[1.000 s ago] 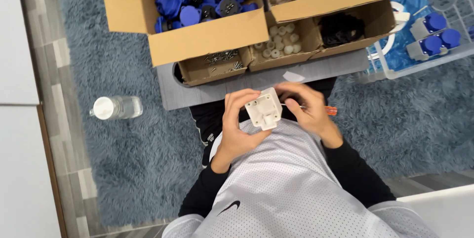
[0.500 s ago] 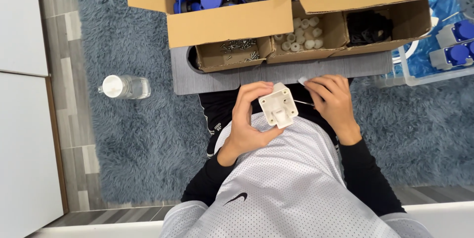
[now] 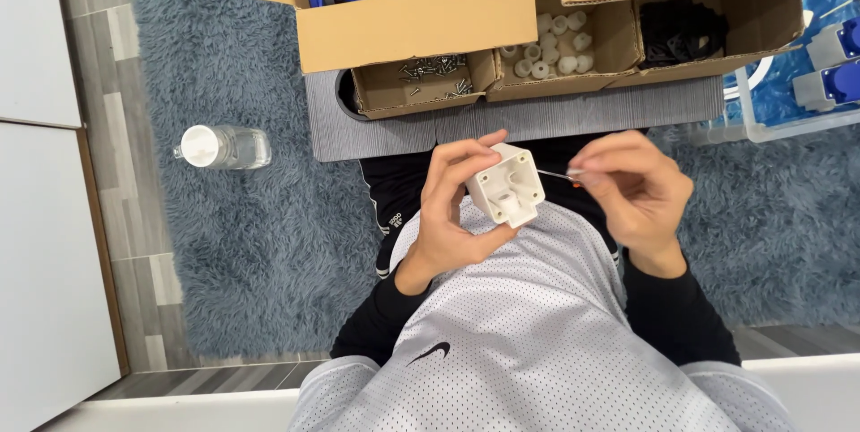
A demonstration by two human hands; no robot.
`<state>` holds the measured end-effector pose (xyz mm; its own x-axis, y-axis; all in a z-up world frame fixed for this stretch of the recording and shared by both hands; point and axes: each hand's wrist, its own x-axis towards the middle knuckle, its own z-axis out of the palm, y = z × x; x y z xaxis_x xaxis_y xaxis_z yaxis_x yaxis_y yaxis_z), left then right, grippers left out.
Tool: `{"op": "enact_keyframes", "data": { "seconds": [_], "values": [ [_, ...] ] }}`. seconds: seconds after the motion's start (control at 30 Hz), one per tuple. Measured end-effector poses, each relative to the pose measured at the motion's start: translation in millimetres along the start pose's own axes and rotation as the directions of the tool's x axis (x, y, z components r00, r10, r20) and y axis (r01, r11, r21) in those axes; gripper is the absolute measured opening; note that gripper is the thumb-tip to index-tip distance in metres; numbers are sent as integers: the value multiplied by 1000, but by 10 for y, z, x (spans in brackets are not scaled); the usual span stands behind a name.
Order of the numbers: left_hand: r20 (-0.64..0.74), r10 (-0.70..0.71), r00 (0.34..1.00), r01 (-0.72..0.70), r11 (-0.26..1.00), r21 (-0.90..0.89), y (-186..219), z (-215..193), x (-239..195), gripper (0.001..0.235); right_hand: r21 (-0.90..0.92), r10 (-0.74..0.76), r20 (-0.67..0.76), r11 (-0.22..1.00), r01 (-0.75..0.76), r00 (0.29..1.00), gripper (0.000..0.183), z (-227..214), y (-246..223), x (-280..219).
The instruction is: Assembling electrical wall outlets by fitting components into housings and using a screwdriver
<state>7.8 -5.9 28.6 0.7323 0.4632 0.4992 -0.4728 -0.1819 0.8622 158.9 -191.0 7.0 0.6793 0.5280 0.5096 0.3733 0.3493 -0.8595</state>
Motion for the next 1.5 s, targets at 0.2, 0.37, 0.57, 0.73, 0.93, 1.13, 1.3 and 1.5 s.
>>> {"op": "enact_keyframes", "data": {
  "seconds": [0.2, 0.37, 0.57, 0.73, 0.93, 1.13, 1.3, 1.5],
  "values": [
    [28, -4, 1000, 5, 1000, -31, 38, -6, 11, 70, 112, -59, 182, 993, 39, 982, 31, 321, -294, 200],
    [57, -28, 998, 29, 1000, -11, -20, -42, -42, 72, 16, -80, 308, 997, 79, 948, 15, 455, -409, 250],
    [94, -25, 995, 28, 999, -27, -50, -54, -86, 73, 30, -165, 312, 986, 164, 936, 16, 560, -408, 275],
    [99, -6, 995, 9, 1000, -24, -16, -30, -53, 77, 30, -178, 303, 984, 178, 936, 12, 602, -442, 296],
    [92, 8, 996, -5, 1000, -25, -63, -26, -74, 80, 20, -152, 323, 988, 153, 934, 10, 614, -479, 333],
    [88, 2, 996, 1, 999, -34, -44, -7, -68, 80, 48, -136, 317, 991, 128, 939, 10, 623, -433, 316],
    [93, 4, 996, -1, 999, -35, -14, -13, -54, 79, 77, -116, 284, 992, 98, 952, 12, 661, -439, 288],
    [98, 9, 995, -8, 1000, -14, -13, -16, -57, 77, 103, -96, 300, 992, 68, 949, 11, 639, -408, 254]
  ]
}}
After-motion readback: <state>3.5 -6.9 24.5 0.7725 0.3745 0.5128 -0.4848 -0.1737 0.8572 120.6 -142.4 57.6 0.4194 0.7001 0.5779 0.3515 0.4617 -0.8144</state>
